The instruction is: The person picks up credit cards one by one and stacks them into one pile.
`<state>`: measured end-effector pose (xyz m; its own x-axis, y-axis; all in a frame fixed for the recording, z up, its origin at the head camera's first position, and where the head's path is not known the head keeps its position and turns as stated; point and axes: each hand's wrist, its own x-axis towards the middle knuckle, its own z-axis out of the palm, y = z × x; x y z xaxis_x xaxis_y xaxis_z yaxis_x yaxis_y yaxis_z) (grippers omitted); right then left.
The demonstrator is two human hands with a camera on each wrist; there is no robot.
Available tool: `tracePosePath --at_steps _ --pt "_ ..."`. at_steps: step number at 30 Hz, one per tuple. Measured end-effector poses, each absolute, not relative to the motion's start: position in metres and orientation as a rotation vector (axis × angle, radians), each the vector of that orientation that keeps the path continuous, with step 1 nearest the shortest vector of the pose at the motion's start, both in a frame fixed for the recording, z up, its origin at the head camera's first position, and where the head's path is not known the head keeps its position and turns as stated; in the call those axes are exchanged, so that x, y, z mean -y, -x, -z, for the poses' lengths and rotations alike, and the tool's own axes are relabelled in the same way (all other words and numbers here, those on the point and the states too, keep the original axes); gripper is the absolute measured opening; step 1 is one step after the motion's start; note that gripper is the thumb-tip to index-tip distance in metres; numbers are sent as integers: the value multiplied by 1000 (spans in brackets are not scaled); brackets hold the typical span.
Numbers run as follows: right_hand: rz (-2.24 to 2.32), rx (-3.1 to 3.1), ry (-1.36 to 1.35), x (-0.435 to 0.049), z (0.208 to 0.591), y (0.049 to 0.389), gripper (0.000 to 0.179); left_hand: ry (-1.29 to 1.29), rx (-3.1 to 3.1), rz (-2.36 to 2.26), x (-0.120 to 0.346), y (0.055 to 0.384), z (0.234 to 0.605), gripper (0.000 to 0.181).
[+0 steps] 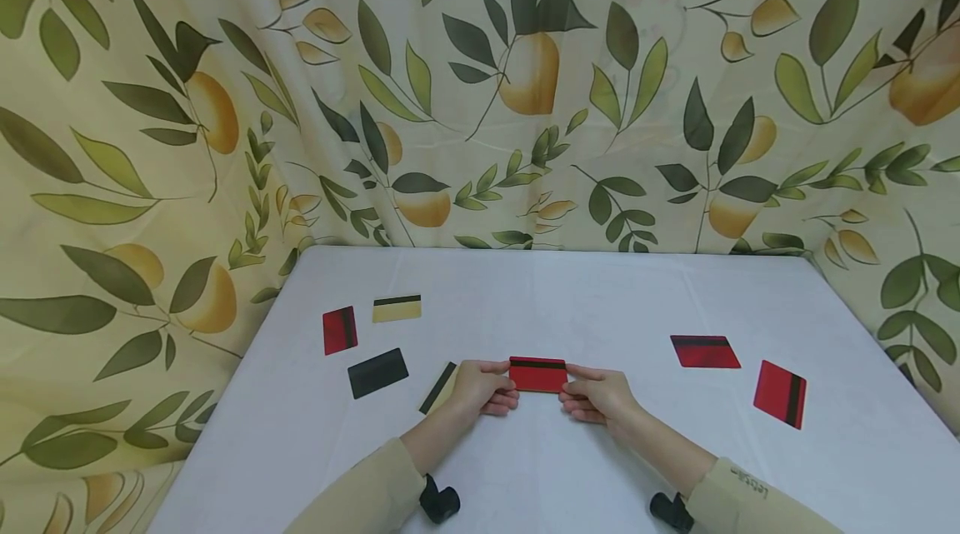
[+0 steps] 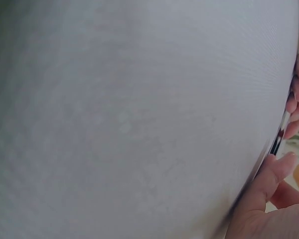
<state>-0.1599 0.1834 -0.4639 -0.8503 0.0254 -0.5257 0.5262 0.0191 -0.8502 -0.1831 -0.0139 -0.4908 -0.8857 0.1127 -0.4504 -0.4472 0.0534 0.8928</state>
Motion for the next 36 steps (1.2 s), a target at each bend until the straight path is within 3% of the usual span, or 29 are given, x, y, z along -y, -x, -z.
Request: tracePosePath --at_steps 36 --pt "1891 -2011 -583 -183 470 162 43 346 -2009 -1915 9 181 492 41"
